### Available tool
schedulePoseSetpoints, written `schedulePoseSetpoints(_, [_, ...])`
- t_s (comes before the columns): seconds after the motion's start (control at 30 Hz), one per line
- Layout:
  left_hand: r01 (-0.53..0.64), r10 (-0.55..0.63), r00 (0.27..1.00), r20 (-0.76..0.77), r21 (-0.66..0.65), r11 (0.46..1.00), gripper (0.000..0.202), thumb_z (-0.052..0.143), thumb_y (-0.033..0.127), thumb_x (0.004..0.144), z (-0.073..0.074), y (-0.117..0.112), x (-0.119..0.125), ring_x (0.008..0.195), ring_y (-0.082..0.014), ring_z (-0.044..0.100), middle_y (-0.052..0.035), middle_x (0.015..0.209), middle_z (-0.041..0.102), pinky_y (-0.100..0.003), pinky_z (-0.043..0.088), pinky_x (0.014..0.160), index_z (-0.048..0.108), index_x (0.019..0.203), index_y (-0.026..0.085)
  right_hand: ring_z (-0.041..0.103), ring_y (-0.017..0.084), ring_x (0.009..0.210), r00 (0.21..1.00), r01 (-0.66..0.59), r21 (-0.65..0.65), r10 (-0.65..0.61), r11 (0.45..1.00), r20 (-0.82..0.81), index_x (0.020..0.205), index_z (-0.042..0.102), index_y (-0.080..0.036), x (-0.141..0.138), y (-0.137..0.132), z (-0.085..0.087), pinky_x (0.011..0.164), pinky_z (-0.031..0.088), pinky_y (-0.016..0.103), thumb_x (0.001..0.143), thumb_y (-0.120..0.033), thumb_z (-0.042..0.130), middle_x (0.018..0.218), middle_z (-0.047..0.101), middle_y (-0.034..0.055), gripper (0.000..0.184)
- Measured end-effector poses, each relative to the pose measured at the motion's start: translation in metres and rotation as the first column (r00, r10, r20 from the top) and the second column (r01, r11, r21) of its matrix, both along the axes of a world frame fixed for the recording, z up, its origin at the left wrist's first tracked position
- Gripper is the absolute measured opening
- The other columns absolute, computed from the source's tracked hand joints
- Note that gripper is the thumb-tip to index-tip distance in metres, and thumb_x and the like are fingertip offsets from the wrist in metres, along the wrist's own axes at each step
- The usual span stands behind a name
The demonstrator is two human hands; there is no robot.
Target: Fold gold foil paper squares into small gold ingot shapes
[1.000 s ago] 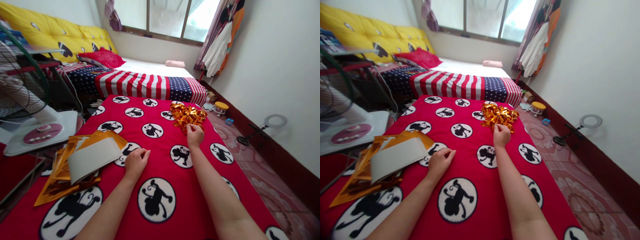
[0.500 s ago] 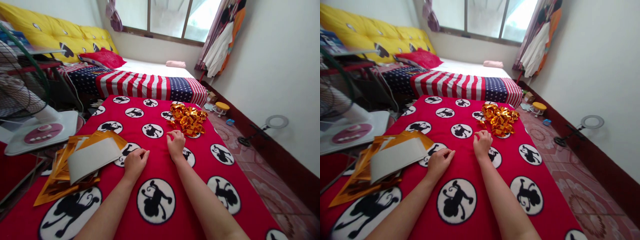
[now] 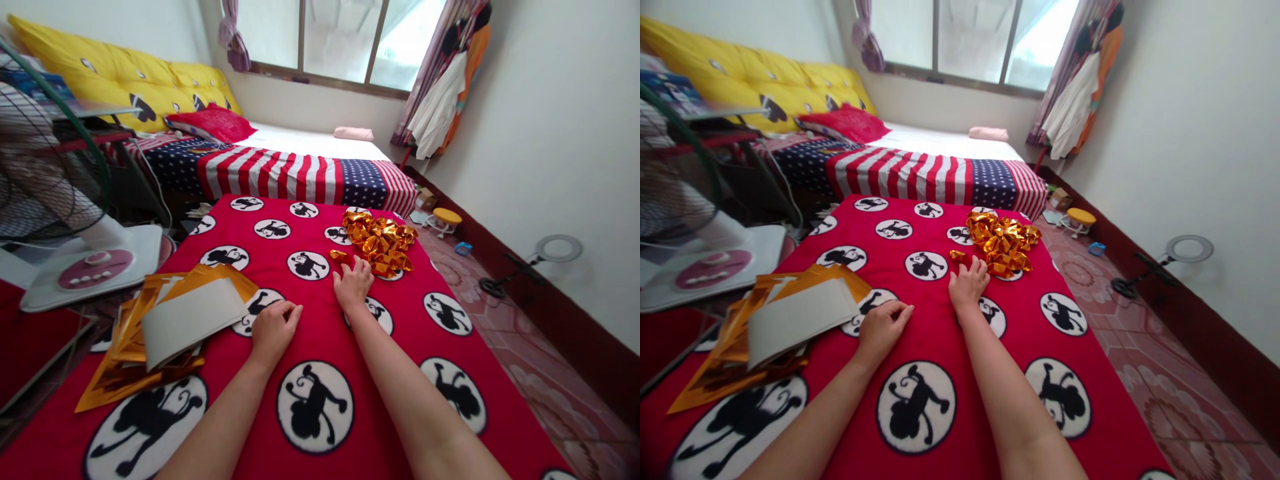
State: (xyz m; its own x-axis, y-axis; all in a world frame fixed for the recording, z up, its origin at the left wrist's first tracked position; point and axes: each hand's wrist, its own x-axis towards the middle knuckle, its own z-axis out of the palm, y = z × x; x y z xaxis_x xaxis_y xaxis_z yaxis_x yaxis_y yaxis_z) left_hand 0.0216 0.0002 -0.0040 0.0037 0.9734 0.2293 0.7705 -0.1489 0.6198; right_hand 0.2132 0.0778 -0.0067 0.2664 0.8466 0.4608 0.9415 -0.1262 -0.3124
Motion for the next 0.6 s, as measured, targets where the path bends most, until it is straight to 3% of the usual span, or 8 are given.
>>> schedulePoseSetpoints(0.27, [0.003,-0.003,1.0,0.006,0.003,1.0,0.028,0.054,0.037,0.089,-0.002,0.001,0.0,0.071,-0.0142,0.062,0.0002,0.075,0.069,-0.026,0.034,0.063,0.067,0.071,0.021,0.038,0.033,0.124,0.999,-0.03,0.094,0.033,0.995,-0.033,0.095,0.072,-0.019,0.005,-0.001,-0.006,0.097,0.035,0.049,0.084,-0.028,0.059,0.134,0.053,0.0127,0.02])
schedulePoseSetpoints(0.47, [0.01,-0.01,1.0,-0.003,-0.003,1.0,0.028,0.054,0.038,0.089,-0.001,0.0,0.0,0.07,-0.0146,0.062,-0.0002,0.075,0.07,-0.026,0.034,0.063,0.066,0.07,0.021,0.033,0.03,0.133,0.985,-0.154,0.132,0.163,0.979,-0.06,0.097,0.068,-0.021,0.009,0.006,-0.007,0.098,0.036,0.044,0.077,-0.021,0.061,0.147,0.043,0.0069,0.02])
schedulePoseSetpoints(0.6, [0.012,-0.012,1.0,-0.003,0.005,1.0,0.028,0.053,0.038,0.089,-0.002,0.001,-0.001,0.07,-0.0147,0.062,-0.0005,0.075,0.07,-0.026,0.034,0.062,0.066,0.07,0.021,0.045,0.026,0.122,0.974,-0.19,0.226,0.212,0.955,-0.078,0.087,0.068,-0.021,0.011,-0.001,-0.006,0.1,0.032,0.042,0.082,-0.022,0.058,0.121,0.065,0.0057,0.011])
